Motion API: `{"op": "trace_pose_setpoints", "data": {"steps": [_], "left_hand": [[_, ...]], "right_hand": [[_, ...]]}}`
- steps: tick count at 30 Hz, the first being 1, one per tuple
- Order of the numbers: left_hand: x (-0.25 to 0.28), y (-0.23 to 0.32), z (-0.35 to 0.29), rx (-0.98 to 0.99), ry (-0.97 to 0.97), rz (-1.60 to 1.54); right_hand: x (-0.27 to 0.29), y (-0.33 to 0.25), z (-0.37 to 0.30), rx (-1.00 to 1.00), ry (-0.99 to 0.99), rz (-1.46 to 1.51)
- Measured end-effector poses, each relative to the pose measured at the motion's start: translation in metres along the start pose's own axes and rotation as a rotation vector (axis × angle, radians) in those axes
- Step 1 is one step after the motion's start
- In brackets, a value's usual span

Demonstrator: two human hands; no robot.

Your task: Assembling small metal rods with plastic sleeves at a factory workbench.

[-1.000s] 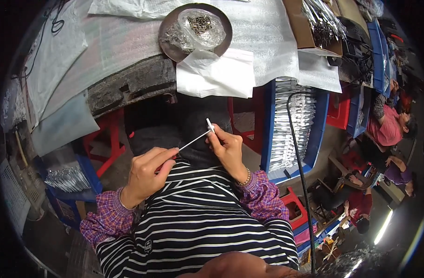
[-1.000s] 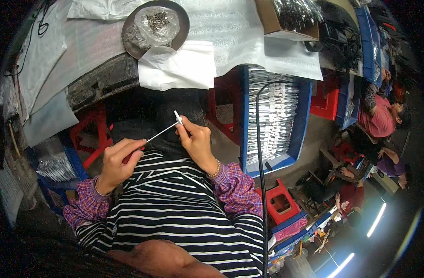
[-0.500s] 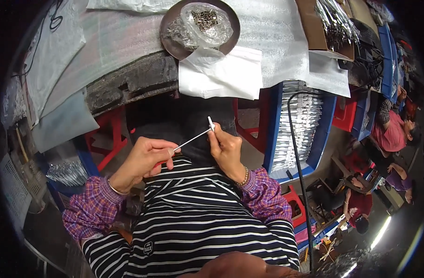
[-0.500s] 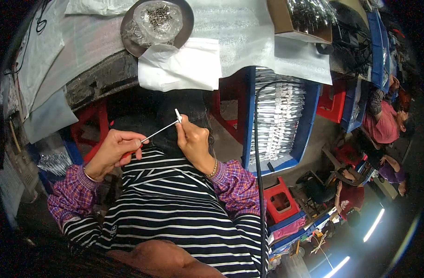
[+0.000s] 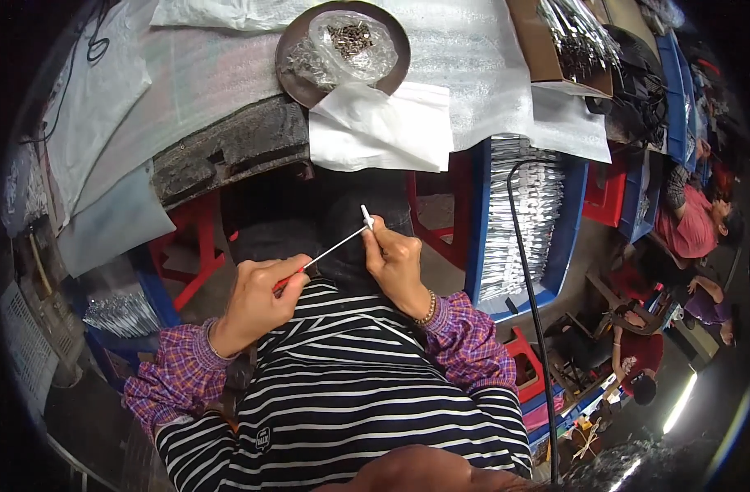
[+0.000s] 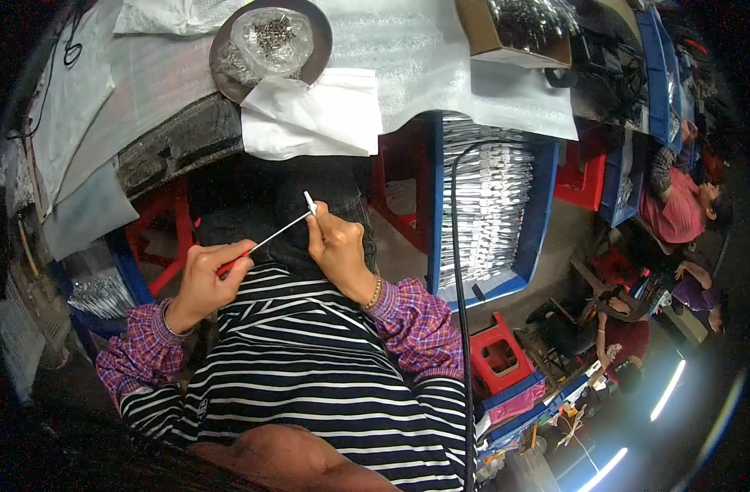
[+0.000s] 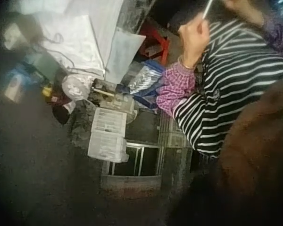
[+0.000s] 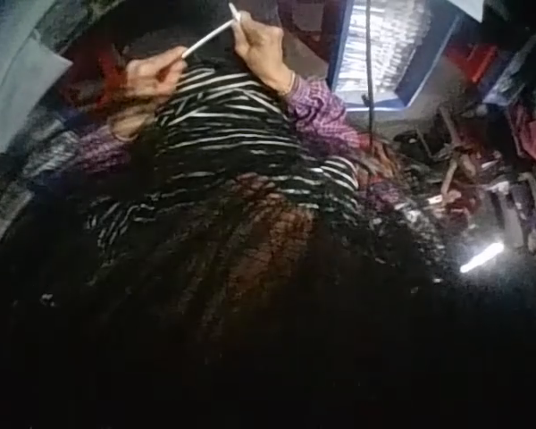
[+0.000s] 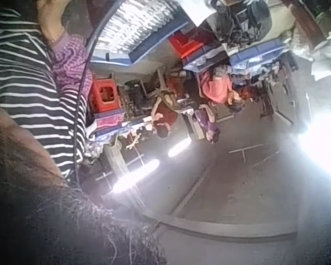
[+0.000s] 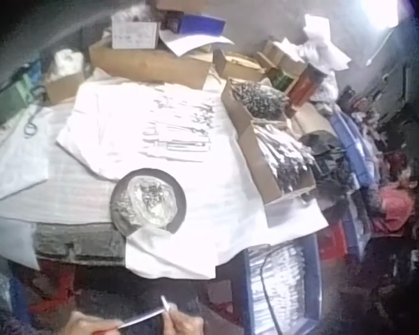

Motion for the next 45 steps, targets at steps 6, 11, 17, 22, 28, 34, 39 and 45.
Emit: {"op": "trace_pose_setpoints", "data": {"steps": [6,11,17,22,28,34,39,45], "left_hand": [[0.001,0.012,-0.005,-0.089,-0.003,0.154],[0.004,0.018,-0.003,-0.151,-0.025,0.192],[0.004,0.014,-0.003,-0.008,-0.07,0.094],[-0.004,-0.01,-0.013,0.109,-0.114,-0.116],[-0.016,-0.024,-0.018,0.189,-0.024,-0.36],[-0.034,-0.02,-0.008,0.17,0.055,-0.437],[-0.048,-0.02,-0.003,0.153,0.066,-0.495],[-0.051,-0.019,0.003,0.142,0.082,-0.447]], "right_hand": [[-0.001,-0.003,-0.004,0.07,0.026,0.016],[0.0,-0.007,-0.003,0.058,-0.049,-0.032],[0.009,-0.005,0.001,0.005,-0.127,-0.039],[-0.002,0.024,-0.015,-0.513,-0.202,0.422],[-0.02,0.008,-0.023,-0.592,-0.308,0.694],[-0.011,0.015,-0.023,-0.684,-0.313,0.582],[-0.016,0.023,-0.03,-0.819,-0.266,0.708],[-0.02,0.022,-0.028,-0.713,-0.272,0.645]]}}
Point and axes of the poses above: each hand's wrist, its own z-axis towards the middle knuckle, its own x-axis out of the back of the hand, y = z × x, the point moved 10 cm from there along z, towards the middle knuckle, and after that the axes turned 12 degrees about y, right-handed, at the moved point
